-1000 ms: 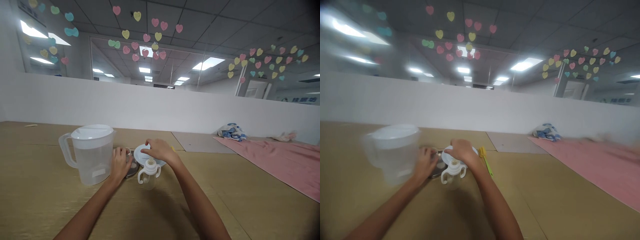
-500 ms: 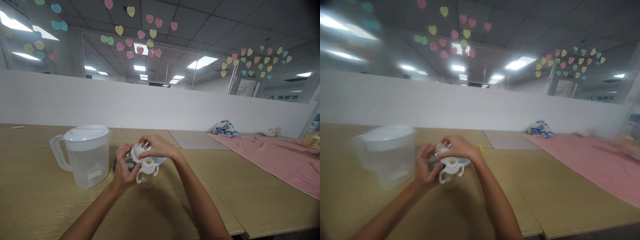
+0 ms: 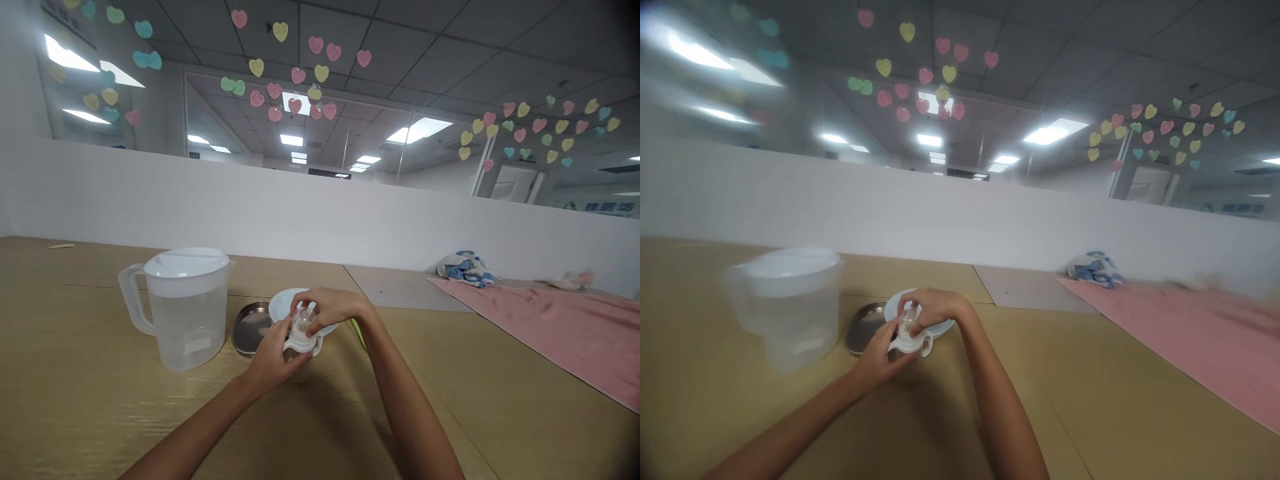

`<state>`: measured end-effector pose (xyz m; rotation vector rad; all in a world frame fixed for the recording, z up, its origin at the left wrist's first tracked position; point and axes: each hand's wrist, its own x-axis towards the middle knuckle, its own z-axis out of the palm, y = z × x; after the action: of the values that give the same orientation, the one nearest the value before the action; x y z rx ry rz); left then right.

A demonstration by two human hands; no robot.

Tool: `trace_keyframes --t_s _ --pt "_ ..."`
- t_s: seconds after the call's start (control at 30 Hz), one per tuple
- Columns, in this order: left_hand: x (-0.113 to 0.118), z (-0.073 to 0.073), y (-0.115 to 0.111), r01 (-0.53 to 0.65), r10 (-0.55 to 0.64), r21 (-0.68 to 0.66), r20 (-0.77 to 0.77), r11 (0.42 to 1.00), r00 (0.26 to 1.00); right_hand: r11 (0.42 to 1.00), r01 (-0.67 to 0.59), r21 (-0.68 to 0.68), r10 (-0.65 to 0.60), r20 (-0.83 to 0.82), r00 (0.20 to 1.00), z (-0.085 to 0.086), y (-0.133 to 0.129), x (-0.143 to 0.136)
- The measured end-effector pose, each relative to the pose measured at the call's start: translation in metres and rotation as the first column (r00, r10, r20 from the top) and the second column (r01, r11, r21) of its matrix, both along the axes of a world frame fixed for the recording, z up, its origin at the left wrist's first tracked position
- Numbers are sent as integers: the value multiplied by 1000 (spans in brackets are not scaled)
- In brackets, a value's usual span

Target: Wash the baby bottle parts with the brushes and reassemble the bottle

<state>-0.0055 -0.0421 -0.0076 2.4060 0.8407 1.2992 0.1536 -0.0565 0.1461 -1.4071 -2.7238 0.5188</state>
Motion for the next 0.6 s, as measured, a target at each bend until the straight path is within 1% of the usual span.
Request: trace_keyframes --t_s 0.1,0.23,0.37,0.47,0.6 --pt "1 -2 1 16 -16 1 7 1000 1000 999 -36 -4 36 -2 999 2 1 1" --pt "2 -2 -1 10 -9 -41 45 999 999 1000 -20 -18 19 -3 1000 -1 5 0" --pt "2 -1 -3 1 1 -66 38 998 999 998 27 -58 -27 -4 1000 -8 9 -1" --pt "3 1 -3 -21 22 -48 24 999 999 995 54 -85 -54 6 999 -11 11 -2" --pt "5 1 -4 -67 67 -19 9 998 998 983 52 -177 -56 -22 998 -11 14 1"
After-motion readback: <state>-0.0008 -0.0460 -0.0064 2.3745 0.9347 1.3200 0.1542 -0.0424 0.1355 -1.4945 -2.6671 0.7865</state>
